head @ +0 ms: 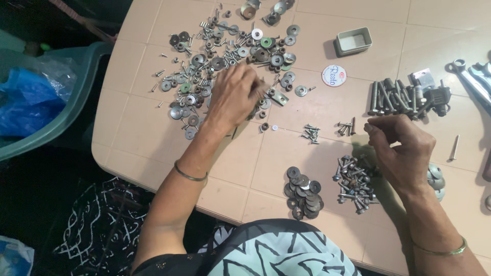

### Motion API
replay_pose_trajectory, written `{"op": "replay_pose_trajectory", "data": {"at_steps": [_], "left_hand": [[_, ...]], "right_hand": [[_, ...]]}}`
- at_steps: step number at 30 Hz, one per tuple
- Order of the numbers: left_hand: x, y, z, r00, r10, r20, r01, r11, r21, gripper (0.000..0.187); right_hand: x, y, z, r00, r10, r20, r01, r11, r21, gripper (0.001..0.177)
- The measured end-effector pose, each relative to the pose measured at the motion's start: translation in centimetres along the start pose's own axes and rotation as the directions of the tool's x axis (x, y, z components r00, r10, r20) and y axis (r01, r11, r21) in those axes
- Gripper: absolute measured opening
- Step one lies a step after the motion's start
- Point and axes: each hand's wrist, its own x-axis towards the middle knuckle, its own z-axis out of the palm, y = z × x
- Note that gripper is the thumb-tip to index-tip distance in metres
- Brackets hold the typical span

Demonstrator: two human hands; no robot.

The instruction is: The person sorts various metal fasteners, including bolts and washers, by hand on a table into categorized piles.

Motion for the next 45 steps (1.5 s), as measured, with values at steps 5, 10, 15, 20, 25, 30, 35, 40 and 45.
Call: {"op": "replay_pose_trajectory", "data": {"at_steps": [5, 10, 15, 20, 25, 30, 35, 40, 45], "left_hand": [[1.7, -0.5, 0.4, 0.968, 0.119, -0.221, -0.126, 0.992, -0.017, 0.031], [4.6, -2.6, 3.1, 0.940, 0.172, -0.295, -0.111, 0.971, 0.213, 0.037], [5.6, -2.3, 3.3, 0.941, 0.094, -0.325, -0.064, 0.993, 0.100, 0.024], [5.7, -0.9, 2.3, 0.956, 0.089, -0.278, -0.044, 0.985, 0.164, 0.025], [5.5, -1.0, 2.1, 0.985, -0.059, -0.161, 0.080, 0.988, 0.129, 0.023], [5.0, -1.0, 2.0, 0.977, -0.052, -0.206, 0.065, 0.996, 0.056, 0.032], [4.8, -1.2, 2.8, 0.974, 0.015, -0.225, 0.025, 0.985, 0.173, 0.021], [5.1, -1.7, 3.6, 0.958, 0.063, -0.280, 0.014, 0.964, 0.267, 0.019], [5.2, -2.0, 3.3, 0.984, -0.068, -0.162, 0.089, 0.988, 0.128, 0.019]], "right_hand": [[0.1, -0.2, 0.1, 1.000, 0.007, 0.004, -0.007, 1.000, 0.007, 0.009], [0.2, -0.3, -0.1, 1.000, 0.016, -0.005, -0.016, 1.000, -0.011, 0.009], [0.2, -0.5, -0.1, 1.000, 0.028, -0.013, -0.028, 0.999, -0.020, 0.009], [0.4, -0.5, -0.4, 0.999, 0.017, -0.027, -0.018, 1.000, -0.020, 0.009], [0.4, -0.5, -1.0, 0.997, 0.070, -0.042, -0.069, 0.997, 0.031, 0.007], [0.5, 0.6, -2.0, 0.996, 0.019, -0.087, -0.019, 1.000, 0.000, 0.005], [0.4, 1.3, -2.0, 0.994, -0.001, -0.108, 0.002, 1.000, 0.012, 0.005], [0.4, 1.1, -1.9, 0.994, 0.024, -0.103, -0.020, 0.999, 0.037, 0.005], [0.5, 0.9, -2.0, 0.994, 0.024, -0.107, -0.020, 0.999, 0.032, 0.004]]}}
